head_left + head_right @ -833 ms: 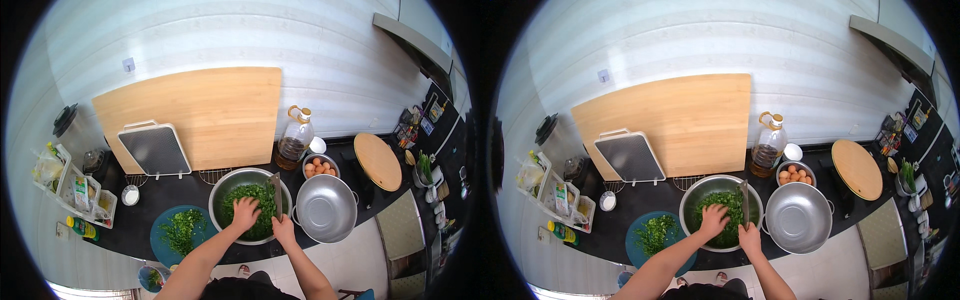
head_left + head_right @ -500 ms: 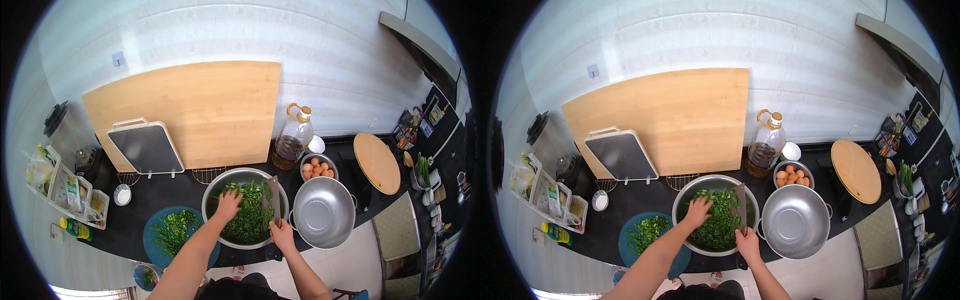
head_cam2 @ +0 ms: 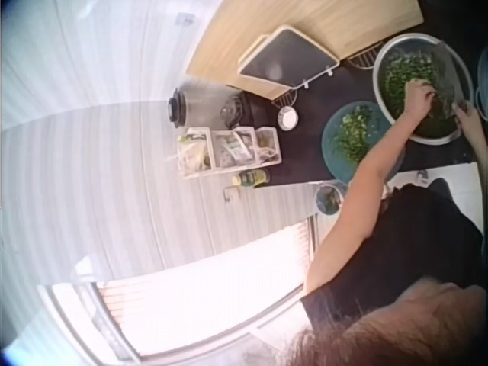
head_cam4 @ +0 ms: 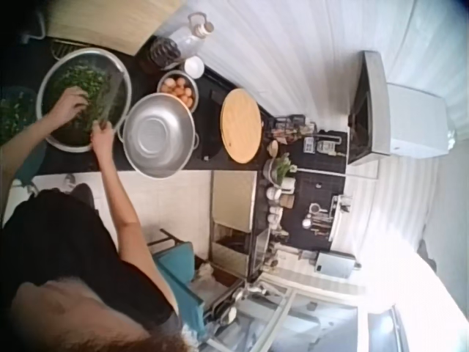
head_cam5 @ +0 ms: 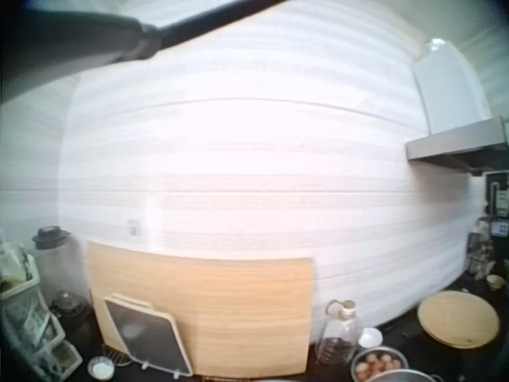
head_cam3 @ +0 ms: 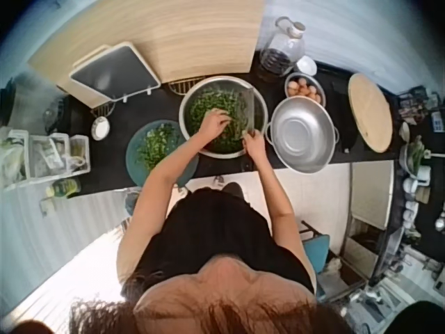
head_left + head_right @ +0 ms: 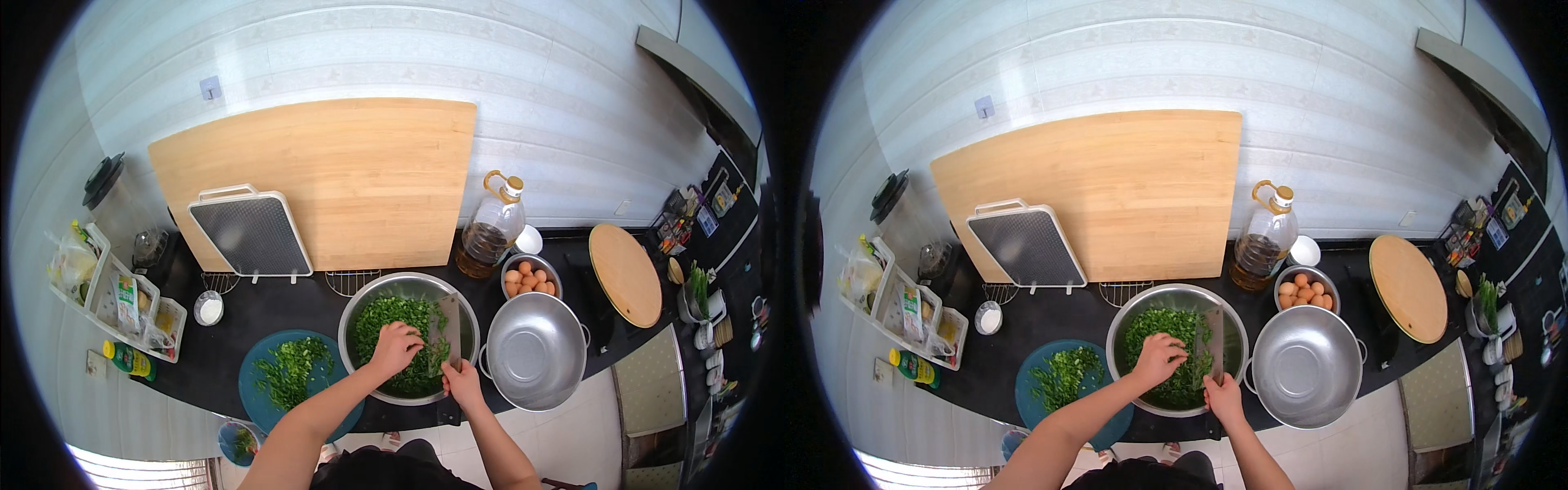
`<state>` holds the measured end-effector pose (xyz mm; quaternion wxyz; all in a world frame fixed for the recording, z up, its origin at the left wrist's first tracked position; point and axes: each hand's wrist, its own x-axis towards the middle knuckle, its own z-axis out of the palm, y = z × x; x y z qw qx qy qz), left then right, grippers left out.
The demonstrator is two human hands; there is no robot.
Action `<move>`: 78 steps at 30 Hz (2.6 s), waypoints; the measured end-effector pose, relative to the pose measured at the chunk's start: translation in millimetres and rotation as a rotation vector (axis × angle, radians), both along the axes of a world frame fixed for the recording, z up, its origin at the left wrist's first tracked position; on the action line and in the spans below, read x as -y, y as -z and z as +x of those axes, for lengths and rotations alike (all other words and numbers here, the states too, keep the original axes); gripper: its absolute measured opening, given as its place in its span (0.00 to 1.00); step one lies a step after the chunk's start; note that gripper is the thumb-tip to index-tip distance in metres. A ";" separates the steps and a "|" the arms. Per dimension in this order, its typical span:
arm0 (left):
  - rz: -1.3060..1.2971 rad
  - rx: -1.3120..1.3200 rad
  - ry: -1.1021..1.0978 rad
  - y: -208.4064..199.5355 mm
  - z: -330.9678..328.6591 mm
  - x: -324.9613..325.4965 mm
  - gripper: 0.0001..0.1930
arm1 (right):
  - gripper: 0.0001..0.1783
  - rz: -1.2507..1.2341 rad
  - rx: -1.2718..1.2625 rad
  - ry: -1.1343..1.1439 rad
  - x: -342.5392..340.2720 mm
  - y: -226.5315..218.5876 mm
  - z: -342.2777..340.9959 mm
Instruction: The person chops green leafy vegetables on a blue cutting board using a knife. They repeatedly gather the chopped pieces and transfer them into a large metal bowl. The process continues until the cutting board is cleared of the vegetable pile.
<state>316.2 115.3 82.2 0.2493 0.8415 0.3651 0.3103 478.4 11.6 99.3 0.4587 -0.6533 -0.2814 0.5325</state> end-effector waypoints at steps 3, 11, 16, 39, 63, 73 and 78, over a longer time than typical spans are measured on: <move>0.157 0.099 0.014 -17.2 8.2 2.8 0.06 | 0.09 0.008 -0.046 -0.024 0.9 0.6 -3.1; 0.089 -0.080 0.084 7.9 -4.4 5.7 0.10 | 0.08 0.023 -0.070 -0.074 10.3 -3.7 -0.4; 0.286 0.054 0.024 -16.4 11.4 -0.2 0.12 | 0.08 -0.003 -0.062 -0.104 17.1 -8.6 -3.1; 0.349 0.167 0.074 -35.9 13.2 15.8 0.06 | 0.09 0.020 -0.064 -0.158 26.2 -20.0 3.0; 0.326 0.159 0.233 -32.2 10.4 53.4 0.09 | 0.07 0.096 -0.057 -0.129 4.4 -21.0 6.2; 0.408 0.137 0.166 -40.9 6.3 51.9 0.08 | 0.06 0.102 -0.053 -0.138 5.8 -21.7 6.5; 0.266 -0.388 0.079 -12.8 -13.7 31.4 0.11 | 0.05 0.117 -0.023 -0.193 6.3 -23.6 4.1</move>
